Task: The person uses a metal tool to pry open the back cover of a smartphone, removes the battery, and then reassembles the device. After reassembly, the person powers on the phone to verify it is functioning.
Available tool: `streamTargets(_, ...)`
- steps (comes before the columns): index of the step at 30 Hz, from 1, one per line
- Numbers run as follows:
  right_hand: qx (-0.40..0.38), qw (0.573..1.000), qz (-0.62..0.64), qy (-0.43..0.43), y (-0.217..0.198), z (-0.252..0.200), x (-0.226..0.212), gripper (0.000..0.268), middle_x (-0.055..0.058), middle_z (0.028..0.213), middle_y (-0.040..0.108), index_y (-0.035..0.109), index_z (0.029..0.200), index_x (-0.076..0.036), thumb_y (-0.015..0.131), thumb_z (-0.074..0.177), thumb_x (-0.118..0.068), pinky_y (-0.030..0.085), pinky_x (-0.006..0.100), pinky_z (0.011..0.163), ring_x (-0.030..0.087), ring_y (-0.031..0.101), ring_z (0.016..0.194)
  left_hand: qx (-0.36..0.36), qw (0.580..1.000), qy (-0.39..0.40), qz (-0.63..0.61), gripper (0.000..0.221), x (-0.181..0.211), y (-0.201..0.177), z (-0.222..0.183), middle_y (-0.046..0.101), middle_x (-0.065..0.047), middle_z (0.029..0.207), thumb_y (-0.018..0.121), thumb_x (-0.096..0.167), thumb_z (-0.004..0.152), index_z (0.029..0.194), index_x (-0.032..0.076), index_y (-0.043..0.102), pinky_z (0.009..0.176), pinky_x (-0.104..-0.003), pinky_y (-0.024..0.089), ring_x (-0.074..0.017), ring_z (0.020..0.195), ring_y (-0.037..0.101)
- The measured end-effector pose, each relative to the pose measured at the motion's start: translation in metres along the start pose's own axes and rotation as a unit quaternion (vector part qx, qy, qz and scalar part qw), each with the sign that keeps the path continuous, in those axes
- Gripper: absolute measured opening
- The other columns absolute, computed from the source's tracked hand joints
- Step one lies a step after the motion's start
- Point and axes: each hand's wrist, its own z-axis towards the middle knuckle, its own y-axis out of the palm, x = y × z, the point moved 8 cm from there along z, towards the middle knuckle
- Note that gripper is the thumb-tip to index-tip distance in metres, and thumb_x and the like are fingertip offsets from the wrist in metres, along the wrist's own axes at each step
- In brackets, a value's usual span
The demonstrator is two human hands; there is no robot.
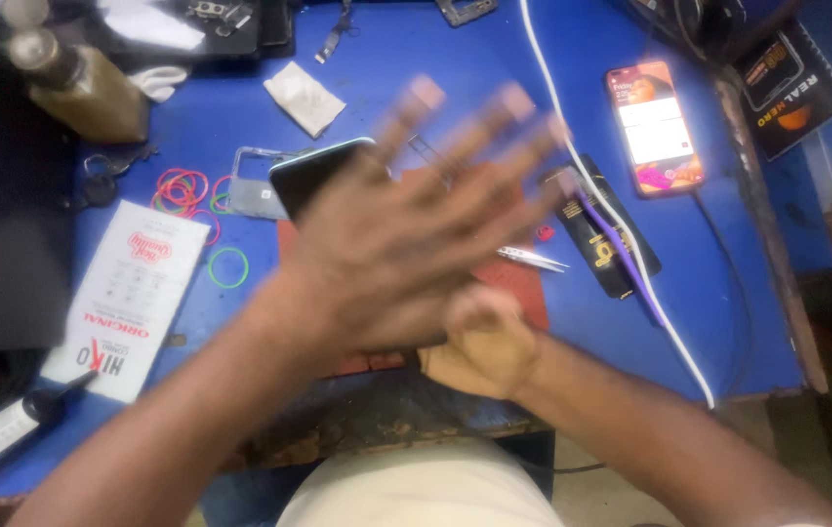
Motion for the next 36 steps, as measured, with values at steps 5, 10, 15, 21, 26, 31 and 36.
streamTargets(5, 0.021, 0.995, -0.096, -0.013, 0.013, -0.001, -0.009, 0.065, 0.017, 0.151, 0.052, 0.044, 0.156, -0.004, 0.056, 0.109, -0.047, 0.041, 0.049, 0.115, 0.03, 0.051, 0.139, 0.043, 0.985, -0.087, 0.141, 0.079, -0.019, -0.025, -0.008, 0.022, -0.009, 0.173, 0.006, 0.067, 0.108, 0.17, 0.025, 0.029, 0.124, -0.057, -0.004, -0.032, 0.158, 0.015)
streamTargets(10, -0.091, 0.994, 0.051, -0.033, 0.029, 0.015, -0.034, 0.063, 0.02, 0.154, 0.048, 0.039, 0.16, -0.007, 0.046, 0.117, -0.052, 0.045, 0.053, 0.119, 0.029, 0.053, 0.141, 0.015, 0.989, 0.067, 0.131, 0.069, 0.056, 0.026, 0.001, 0.02, -0.006, 0.179, 0.003, 0.065, 0.117, 0.17, 0.024, 0.023, 0.129, -0.054, -0.007, -0.0276, 0.164, 0.013)
streamTargets(15, -0.071, 0.962, 0.248, 0.084, 0.025, 0.015, -0.02, 0.072, 0.017, 0.161, 0.042, 0.037, 0.163, -0.009, 0.041, 0.112, -0.061, 0.042, 0.044, 0.122, 0.029, 0.05, 0.145, -0.012, 0.988, 0.086, 0.129, 0.075, 0.056, 0.042, 0.007, 0.021, -0.004, 0.176, 0.004, 0.067, 0.11, 0.171, 0.026, 0.023, 0.126, -0.054, -0.006, -0.0251, 0.161, 0.013)
streamTargets(21, 0.031, 0.997, 0.07, 0.026, 0.005, -0.004, 0.002, 0.07, 0.015, 0.141, 0.062, 0.051, 0.145, 0.001, 0.05, 0.103, -0.055, 0.049, 0.042, 0.112, 0.026, 0.062, 0.129, -0.008, 0.993, -0.034, 0.116, 0.077, 0.0, 0.001, 0.006, 0.021, -0.005, 0.175, 0.007, 0.07, 0.109, 0.171, 0.029, 0.028, 0.124, -0.054, -0.004, -0.0283, 0.16, 0.013)
streamTargets(26, 0.04, 0.998, 0.009, 0.05, -0.001, 0.0, 0.012, 0.066, 0.018, 0.122, 0.068, 0.052, 0.138, 0.004, 0.05, 0.113, -0.057, 0.055, 0.043, 0.096, 0.029, 0.067, 0.109, 0.014, 0.985, -0.115, 0.128, 0.073, -0.05, -0.025, -0.005, 0.022, -0.013, 0.172, 0.025, 0.067, 0.111, 0.17, 0.024, 0.033, 0.121, -0.06, 0.0, -0.034, 0.156, 0.012)
streamTargets(31, 0.052, 0.992, -0.063, 0.096, 0.014, -0.006, 0.008, 0.077, 0.02, 0.122, 0.069, 0.054, 0.145, 0.004, 0.05, 0.105, -0.062, 0.056, 0.041, 0.094, 0.028, 0.068, 0.1, 0.094, 0.923, -0.29, 0.236, 0.051, -0.108, -0.059, -0.066, 0.057, -0.026, 0.132, 0.058, 0.035, 0.114, 0.156, 0.009, 0.047, 0.09, -0.053, 0.048, -0.0404, 0.116, 0.057)
streamTargets(36, 0.01, 0.996, -0.072, 0.057, 0.036, 0.001, -0.008, 0.084, 0.023, 0.137, 0.061, 0.04, 0.156, 0.002, 0.052, 0.104, -0.063, 0.057, 0.04, 0.094, 0.026, 0.066, 0.111, 0.19, 0.901, -0.375, 0.108, 0.031, -0.139, -0.064, -0.115, 0.066, -0.018, 0.113, 0.051, 0.018, 0.116, 0.136, -0.005, 0.054, 0.074, -0.032, 0.054, -0.0255, 0.092, 0.07)
